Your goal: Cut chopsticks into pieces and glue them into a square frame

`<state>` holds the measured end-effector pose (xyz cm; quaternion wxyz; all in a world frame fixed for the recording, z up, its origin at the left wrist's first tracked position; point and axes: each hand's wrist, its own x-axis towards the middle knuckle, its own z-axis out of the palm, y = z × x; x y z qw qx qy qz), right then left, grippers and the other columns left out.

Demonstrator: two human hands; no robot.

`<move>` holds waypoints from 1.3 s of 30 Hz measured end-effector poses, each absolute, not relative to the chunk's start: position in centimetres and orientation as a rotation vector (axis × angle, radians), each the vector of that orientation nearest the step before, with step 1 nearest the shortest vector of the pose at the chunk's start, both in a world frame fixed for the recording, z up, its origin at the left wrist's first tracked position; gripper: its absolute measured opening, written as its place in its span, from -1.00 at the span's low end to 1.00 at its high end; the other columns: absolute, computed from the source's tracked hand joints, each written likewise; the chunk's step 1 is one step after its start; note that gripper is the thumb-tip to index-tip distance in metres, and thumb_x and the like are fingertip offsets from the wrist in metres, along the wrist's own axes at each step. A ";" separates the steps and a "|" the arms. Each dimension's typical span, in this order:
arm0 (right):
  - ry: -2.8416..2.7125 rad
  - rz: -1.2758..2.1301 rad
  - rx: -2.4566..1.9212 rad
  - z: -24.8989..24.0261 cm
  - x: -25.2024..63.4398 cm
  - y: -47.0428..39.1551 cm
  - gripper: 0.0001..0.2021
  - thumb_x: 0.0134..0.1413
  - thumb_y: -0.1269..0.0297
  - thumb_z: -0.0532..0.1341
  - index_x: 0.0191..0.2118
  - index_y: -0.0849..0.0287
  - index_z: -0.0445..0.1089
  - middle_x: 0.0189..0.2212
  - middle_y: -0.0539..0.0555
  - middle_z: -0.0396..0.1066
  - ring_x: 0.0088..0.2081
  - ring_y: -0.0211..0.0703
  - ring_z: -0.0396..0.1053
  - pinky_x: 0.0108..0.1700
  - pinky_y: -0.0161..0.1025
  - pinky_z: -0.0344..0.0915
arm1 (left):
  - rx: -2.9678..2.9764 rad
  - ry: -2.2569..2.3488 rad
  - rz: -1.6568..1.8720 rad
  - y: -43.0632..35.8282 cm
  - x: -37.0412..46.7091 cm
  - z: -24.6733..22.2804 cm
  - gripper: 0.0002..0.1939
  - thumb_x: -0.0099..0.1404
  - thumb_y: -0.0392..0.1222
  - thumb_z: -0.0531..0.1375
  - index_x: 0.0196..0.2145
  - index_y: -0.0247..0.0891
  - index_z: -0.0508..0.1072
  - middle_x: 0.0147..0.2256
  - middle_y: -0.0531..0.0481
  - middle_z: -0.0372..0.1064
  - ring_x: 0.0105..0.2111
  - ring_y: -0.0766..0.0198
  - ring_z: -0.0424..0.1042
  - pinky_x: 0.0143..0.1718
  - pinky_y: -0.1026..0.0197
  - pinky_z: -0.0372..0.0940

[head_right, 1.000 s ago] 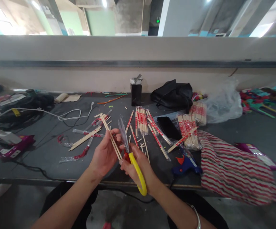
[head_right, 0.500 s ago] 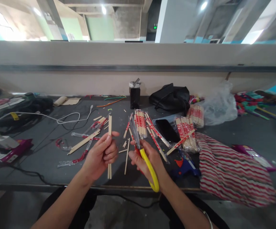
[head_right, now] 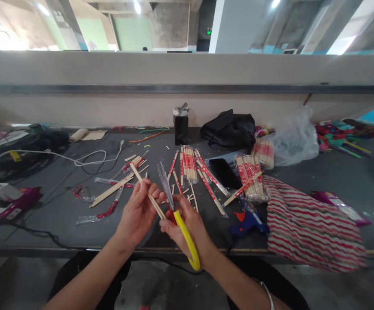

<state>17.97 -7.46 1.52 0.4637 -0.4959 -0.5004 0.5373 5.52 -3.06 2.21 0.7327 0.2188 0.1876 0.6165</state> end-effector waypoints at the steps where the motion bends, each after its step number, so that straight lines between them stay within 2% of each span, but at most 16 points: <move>1: -1.234 1.307 -1.210 1.6 18.2 -7.4 -0.58 -0.10 0.24 0.29 -0.08 0.08 0.20 -0.48 -0.10 0.30 -0.55 -0.26 0.38 -0.61 -0.37 0.28 | 0.499 0.459 1.358 -2.9 5.4 2.1 -0.88 0.23 -0.21 0.23 -0.31 -0.24 0.34 -0.45 0.12 0.21 -0.40 0.41 0.32 -0.19 0.26 0.30; 3: -1.258 1.285 -1.199 1.8 18.9 -7.1 -0.62 -0.04 0.20 0.26 -0.09 0.09 0.19 -0.48 -0.09 0.31 -0.55 -0.26 0.37 -0.61 -0.37 0.28 | 0.590 0.611 1.322 -2.5 5.0 1.8 -0.84 0.22 -0.13 0.22 -0.33 -0.25 0.35 -0.42 0.09 0.26 -0.37 0.37 0.35 -0.20 0.24 0.29; 6: -1.300 1.226 -1.245 2.5 20.6 -6.3 -0.63 -0.01 0.18 0.24 -0.08 0.11 0.20 -0.48 -0.06 0.33 -0.53 -0.25 0.37 -0.61 -0.37 0.27 | 0.975 1.000 1.199 -2.3 4.3 1.7 -0.74 0.24 -0.02 0.16 -0.44 -0.28 0.37 -0.53 0.09 0.24 -0.52 0.37 0.27 -0.40 0.29 0.23; 9: -1.399 1.172 -1.325 3.7 22.4 -5.6 -0.64 -0.03 0.22 0.25 -0.08 0.13 0.22 -0.50 -0.08 0.31 -0.57 -0.30 0.32 -0.61 -0.39 0.25 | 1.657 1.380 1.244 -2.9 3.7 2.3 -0.67 0.28 -0.06 0.11 -0.57 -0.27 0.32 -0.62 0.10 0.16 -0.57 0.37 0.17 -0.44 0.27 0.14; 11: -1.503 1.228 -1.324 4.5 23.4 -5.6 -0.66 -0.03 0.27 0.25 -0.10 0.14 0.23 -0.50 -0.08 0.29 -0.57 -0.33 0.29 -0.59 -0.39 0.25 | 2.150 1.368 1.339 -3.4 3.6 3.0 -0.76 0.30 -0.14 0.09 -0.49 -0.26 0.37 -0.52 0.03 0.30 -0.43 0.29 0.27 -0.29 0.20 0.17; 13: -1.587 1.323 -1.285 5.2 24.0 -5.8 -0.68 -0.04 0.29 0.26 -0.12 0.14 0.26 -0.47 -0.07 0.29 -0.55 -0.34 0.29 -0.55 -0.38 0.27 | 2.539 1.188 1.274 -3.8 3.6 3.5 -0.85 0.31 -0.21 0.09 -0.25 -0.26 0.43 -0.28 -0.08 0.43 -0.20 0.17 0.33 -0.08 0.08 0.15; 14: -1.614 1.363 -1.265 5.5 24.2 -6.0 -0.69 -0.05 0.30 0.27 -0.14 0.14 0.26 -0.45 -0.07 0.29 -0.53 -0.34 0.29 -0.53 -0.37 0.28 | 2.674 1.103 1.170 -3.8 3.6 3.7 -0.80 0.31 -0.22 0.08 -0.14 -0.26 0.42 -0.20 -0.12 0.43 -0.14 0.13 0.33 -0.03 0.04 0.12; 16: -1.626 1.400 -1.225 5.7 24.5 -6.1 -0.70 -0.06 0.30 0.28 -0.15 0.14 0.27 -0.44 -0.06 0.29 -0.51 -0.33 0.30 -0.49 -0.37 0.30 | 2.791 1.004 0.898 -3.9 3.7 3.7 -0.76 0.35 -0.21 0.04 -0.10 -0.29 0.40 -0.22 -0.14 0.44 -0.19 0.14 0.37 -0.09 0.06 0.17; 19: -1.545 1.338 -1.181 5.2 24.8 -5.8 -0.66 -0.01 0.22 0.27 -0.10 0.13 0.25 -0.48 -0.07 0.30 -0.55 -0.35 0.27 -0.54 -0.38 0.25 | 2.609 1.009 0.624 -4.1 3.6 3.4 -0.73 0.39 -0.16 -0.04 -0.29 -0.28 0.41 -0.42 -0.05 0.40 -0.42 0.26 0.37 -0.37 0.23 0.18; 22: -1.451 1.247 -1.160 4.5 25.2 -5.1 -0.61 0.08 0.07 0.21 -0.04 0.12 0.18 -0.54 -0.08 0.30 -0.60 -0.31 0.27 -0.59 -0.35 0.22 | 2.177 1.116 0.684 -4.3 3.5 3.6 -0.72 0.38 -0.08 -0.01 -0.40 -0.26 0.35 -0.53 0.05 0.30 -0.53 0.36 0.28 -0.51 0.32 0.10; 26: -1.505 1.132 -1.196 3.8 25.1 -4.9 -0.51 0.08 -0.11 0.15 -0.02 0.13 0.19 -0.42 0.03 0.36 -0.47 -0.22 0.36 -0.49 -0.30 0.30 | 1.518 1.123 0.781 -4.2 3.5 4.1 -0.72 0.33 0.00 0.02 -0.42 -0.24 0.25 -0.64 0.16 0.21 -0.71 0.46 0.07 -0.68 0.38 -0.05; 29: -1.617 1.062 -1.218 3.4 24.4 -5.2 -0.46 0.05 -0.21 0.11 -0.02 0.13 0.21 -0.34 0.07 0.36 -0.37 -0.18 0.39 -0.37 -0.28 0.34 | 1.289 1.081 0.842 -3.8 3.6 4.3 -0.75 0.30 -0.02 0.05 -0.42 -0.25 0.21 -0.60 0.12 0.31 -0.74 0.50 0.08 -0.71 0.41 -0.08; 32: -1.715 1.066 -1.221 3.1 24.0 -5.4 -0.40 0.01 -0.26 0.10 -0.02 0.14 0.20 -0.34 0.07 0.36 -0.36 -0.18 0.39 -0.34 -0.28 0.32 | 1.194 1.027 0.887 -3.7 3.6 4.3 -0.77 0.26 -0.04 0.11 -0.40 -0.25 0.21 -0.59 0.11 0.34 -0.74 0.53 0.08 -0.72 0.43 -0.09; 39: -1.797 1.169 -1.216 3.3 24.2 -5.3 -0.43 0.05 -0.20 0.12 0.03 0.12 0.14 -0.29 0.08 0.34 -0.36 -0.19 0.37 -0.34 -0.28 0.30 | 1.118 0.905 0.855 -3.6 3.2 4.4 -0.74 0.20 -0.05 0.20 -0.40 -0.24 0.20 -0.60 0.08 0.38 -0.76 0.52 0.09 -0.75 0.43 -0.13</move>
